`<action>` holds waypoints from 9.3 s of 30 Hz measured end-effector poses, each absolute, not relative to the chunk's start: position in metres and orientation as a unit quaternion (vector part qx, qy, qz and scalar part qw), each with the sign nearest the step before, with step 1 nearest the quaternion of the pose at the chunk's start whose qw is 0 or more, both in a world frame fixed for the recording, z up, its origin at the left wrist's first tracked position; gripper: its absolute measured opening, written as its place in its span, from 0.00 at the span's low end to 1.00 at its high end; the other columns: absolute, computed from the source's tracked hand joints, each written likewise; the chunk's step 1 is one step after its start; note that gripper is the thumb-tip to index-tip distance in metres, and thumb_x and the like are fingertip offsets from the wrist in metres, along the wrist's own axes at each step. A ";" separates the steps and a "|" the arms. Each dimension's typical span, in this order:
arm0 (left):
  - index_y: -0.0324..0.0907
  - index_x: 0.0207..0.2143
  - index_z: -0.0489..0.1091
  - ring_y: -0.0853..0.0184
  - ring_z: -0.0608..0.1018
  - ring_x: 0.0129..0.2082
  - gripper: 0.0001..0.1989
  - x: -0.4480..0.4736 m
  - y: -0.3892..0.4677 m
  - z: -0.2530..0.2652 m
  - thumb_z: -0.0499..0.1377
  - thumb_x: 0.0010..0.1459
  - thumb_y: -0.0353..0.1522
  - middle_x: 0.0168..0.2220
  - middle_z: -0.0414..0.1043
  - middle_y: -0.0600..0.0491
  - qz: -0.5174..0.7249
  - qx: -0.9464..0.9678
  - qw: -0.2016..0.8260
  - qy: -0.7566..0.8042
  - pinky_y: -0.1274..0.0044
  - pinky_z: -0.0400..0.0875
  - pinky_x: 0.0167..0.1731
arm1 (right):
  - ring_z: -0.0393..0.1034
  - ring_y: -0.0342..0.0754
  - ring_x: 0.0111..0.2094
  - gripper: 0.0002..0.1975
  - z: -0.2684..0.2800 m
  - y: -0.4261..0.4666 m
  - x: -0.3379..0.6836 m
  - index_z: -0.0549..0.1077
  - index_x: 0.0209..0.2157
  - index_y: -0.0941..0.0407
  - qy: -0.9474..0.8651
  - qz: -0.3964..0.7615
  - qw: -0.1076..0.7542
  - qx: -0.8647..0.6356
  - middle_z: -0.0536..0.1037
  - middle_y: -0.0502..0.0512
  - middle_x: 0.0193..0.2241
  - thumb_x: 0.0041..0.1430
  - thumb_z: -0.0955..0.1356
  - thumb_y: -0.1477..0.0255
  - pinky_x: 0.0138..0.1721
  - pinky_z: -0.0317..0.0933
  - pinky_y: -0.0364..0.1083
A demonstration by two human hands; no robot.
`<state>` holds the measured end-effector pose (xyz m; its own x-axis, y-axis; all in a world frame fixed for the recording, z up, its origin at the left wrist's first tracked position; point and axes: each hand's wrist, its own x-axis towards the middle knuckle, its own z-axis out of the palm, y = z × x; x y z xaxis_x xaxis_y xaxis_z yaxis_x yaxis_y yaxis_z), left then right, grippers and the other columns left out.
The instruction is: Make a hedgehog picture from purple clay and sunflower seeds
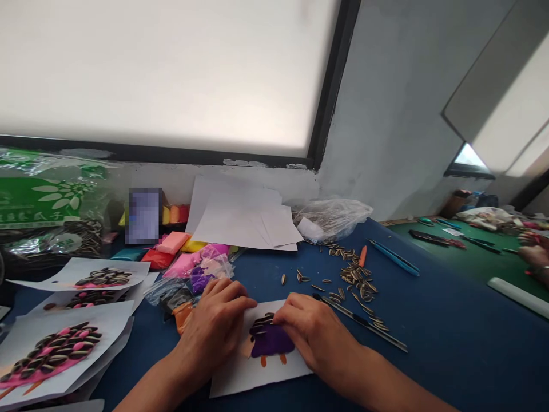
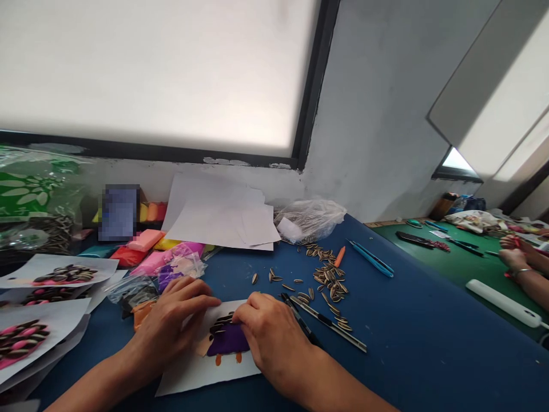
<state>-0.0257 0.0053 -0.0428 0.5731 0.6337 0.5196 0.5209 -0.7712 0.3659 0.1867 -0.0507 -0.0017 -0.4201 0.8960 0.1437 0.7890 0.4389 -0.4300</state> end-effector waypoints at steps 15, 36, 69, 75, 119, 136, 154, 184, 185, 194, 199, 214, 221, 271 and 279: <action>0.45 0.36 0.76 0.62 0.68 0.33 0.18 -0.023 0.005 -0.048 0.47 0.64 0.26 0.32 0.70 0.50 0.295 0.894 0.117 0.318 0.69 0.59 0.34 | 0.69 0.46 0.35 0.11 -0.006 -0.049 0.182 0.76 0.36 0.58 -0.851 0.128 0.174 -0.479 0.74 0.54 0.33 0.64 0.63 0.82 0.36 0.62 0.44; 0.47 0.37 0.77 0.64 0.68 0.31 0.20 -0.024 0.008 -0.049 0.47 0.62 0.22 0.31 0.69 0.51 0.301 0.901 0.128 0.284 0.71 0.56 0.33 | 0.64 0.44 0.31 0.12 -0.015 -0.040 0.179 0.76 0.33 0.58 -0.872 0.062 0.145 -0.464 0.70 0.52 0.30 0.57 0.65 0.87 0.31 0.57 0.42; 0.43 0.31 0.75 0.64 0.71 0.30 0.18 -0.024 0.003 -0.045 0.46 0.66 0.27 0.31 0.71 0.50 0.297 0.893 0.145 0.305 0.72 0.60 0.30 | 0.72 0.50 0.39 0.12 0.002 -0.014 0.226 0.77 0.39 0.57 -0.752 0.001 0.100 -0.652 0.75 0.57 0.37 0.65 0.62 0.80 0.39 0.64 0.46; 0.42 0.31 0.75 0.64 0.71 0.30 0.18 -0.024 0.004 -0.047 0.46 0.66 0.27 0.31 0.71 0.49 0.306 0.891 0.143 0.303 0.73 0.61 0.28 | 0.72 0.51 0.41 0.10 0.004 -0.009 0.233 0.77 0.40 0.57 -0.741 0.002 0.098 -0.664 0.76 0.58 0.39 0.65 0.64 0.78 0.41 0.64 0.47; 0.43 0.33 0.75 0.65 0.70 0.31 0.18 -0.024 0.004 -0.050 0.46 0.67 0.29 0.32 0.70 0.51 0.316 0.887 0.149 0.301 0.73 0.62 0.31 | 0.71 0.44 0.33 0.08 -0.003 -0.050 0.189 0.78 0.34 0.55 -0.849 0.127 0.191 -0.476 0.76 0.51 0.31 0.63 0.67 0.80 0.35 0.61 0.41; 0.42 0.32 0.74 0.64 0.70 0.31 0.18 -0.024 0.005 -0.046 0.46 0.66 0.27 0.31 0.69 0.50 0.310 0.889 0.161 0.296 0.74 0.59 0.30 | 0.63 0.43 0.27 0.08 -0.015 -0.046 0.183 0.73 0.27 0.57 -0.885 -0.044 0.133 -0.445 0.71 0.50 0.25 0.58 0.68 0.82 0.26 0.50 0.42; 0.42 0.33 0.74 0.65 0.70 0.31 0.16 -0.023 0.005 -0.048 0.47 0.65 0.26 0.31 0.69 0.51 0.317 0.886 0.159 0.298 0.74 0.59 0.30 | 0.62 0.44 0.28 0.10 -0.018 -0.048 0.176 0.70 0.24 0.57 -0.895 -0.059 0.124 -0.423 0.71 0.50 0.26 0.55 0.69 0.84 0.25 0.48 0.43; 0.42 0.33 0.75 0.64 0.73 0.30 0.18 -0.023 0.004 -0.044 0.46 0.64 0.27 0.31 0.72 0.49 0.315 0.892 0.127 0.298 0.75 0.64 0.28 | 0.74 0.50 0.36 0.10 0.019 -0.015 0.245 0.79 0.36 0.56 -0.716 0.036 0.034 -0.696 0.79 0.56 0.36 0.63 0.65 0.76 0.34 0.60 0.44; 0.42 0.32 0.75 0.64 0.72 0.29 0.18 -0.023 0.004 -0.044 0.46 0.64 0.27 0.30 0.72 0.49 0.313 0.893 0.125 0.300 0.75 0.64 0.28 | 0.74 0.49 0.36 0.09 0.019 -0.015 0.245 0.79 0.36 0.55 -0.721 0.047 0.033 -0.690 0.79 0.55 0.36 0.62 0.66 0.76 0.34 0.60 0.43; 0.44 0.33 0.75 0.65 0.72 0.30 0.18 -0.025 0.006 -0.052 0.46 0.65 0.28 0.32 0.70 0.50 0.314 0.889 0.132 0.304 0.75 0.66 0.31 | 0.73 0.49 0.36 0.08 0.012 -0.014 0.241 0.76 0.34 0.56 -0.743 0.053 0.035 -0.667 0.78 0.55 0.36 0.61 0.66 0.80 0.35 0.59 0.44; 0.44 0.33 0.75 0.65 0.72 0.31 0.17 -0.025 0.005 -0.054 0.46 0.65 0.28 0.32 0.70 0.50 0.314 0.888 0.133 0.310 0.74 0.65 0.30 | 0.72 0.49 0.36 0.08 0.008 -0.012 0.241 0.74 0.33 0.57 -0.747 0.045 0.040 -0.662 0.77 0.56 0.34 0.64 0.65 0.80 0.35 0.59 0.43; 0.43 0.36 0.76 0.64 0.73 0.32 0.17 -0.025 0.006 -0.052 0.47 0.63 0.25 0.35 0.71 0.49 0.306 0.893 0.120 0.307 0.74 0.67 0.30 | 0.70 0.49 0.38 0.07 -0.006 -0.008 0.240 0.72 0.35 0.58 -0.783 0.036 0.086 -0.615 0.74 0.56 0.36 0.63 0.64 0.82 0.38 0.60 0.45; 0.44 0.38 0.76 0.64 0.74 0.33 0.16 -0.023 0.006 -0.051 0.47 0.66 0.29 0.36 0.72 0.48 0.324 0.883 0.138 0.309 0.73 0.68 0.32 | 0.68 0.50 0.38 0.08 -0.001 -0.012 0.237 0.66 0.36 0.56 -0.769 0.028 0.164 -0.617 0.72 0.58 0.38 0.66 0.59 0.80 0.41 0.62 0.48; 0.43 0.35 0.75 0.64 0.73 0.33 0.16 -0.022 0.007 -0.052 0.47 0.63 0.26 0.34 0.72 0.49 0.313 0.889 0.145 0.300 0.73 0.65 0.32 | 0.71 0.52 0.42 0.08 -0.014 0.002 0.224 0.78 0.41 0.59 -0.779 0.008 0.098 -0.619 0.76 0.59 0.38 0.64 0.66 0.78 0.44 0.63 0.46; 0.43 0.34 0.75 0.64 0.72 0.34 0.15 -0.022 0.004 -0.050 0.48 0.65 0.28 0.34 0.73 0.50 0.314 0.887 0.158 0.301 0.73 0.64 0.33 | 0.71 0.52 0.42 0.12 -0.010 -0.001 0.226 0.78 0.40 0.61 -0.782 0.017 0.110 -0.613 0.76 0.60 0.38 0.66 0.63 0.82 0.43 0.63 0.47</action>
<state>-0.0217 0.0039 -0.0502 0.6224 0.6325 0.4611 0.4337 -0.7691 0.4695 0.2264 -0.0006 -0.0101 -0.2251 0.9626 0.1509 0.9551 0.2486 -0.1614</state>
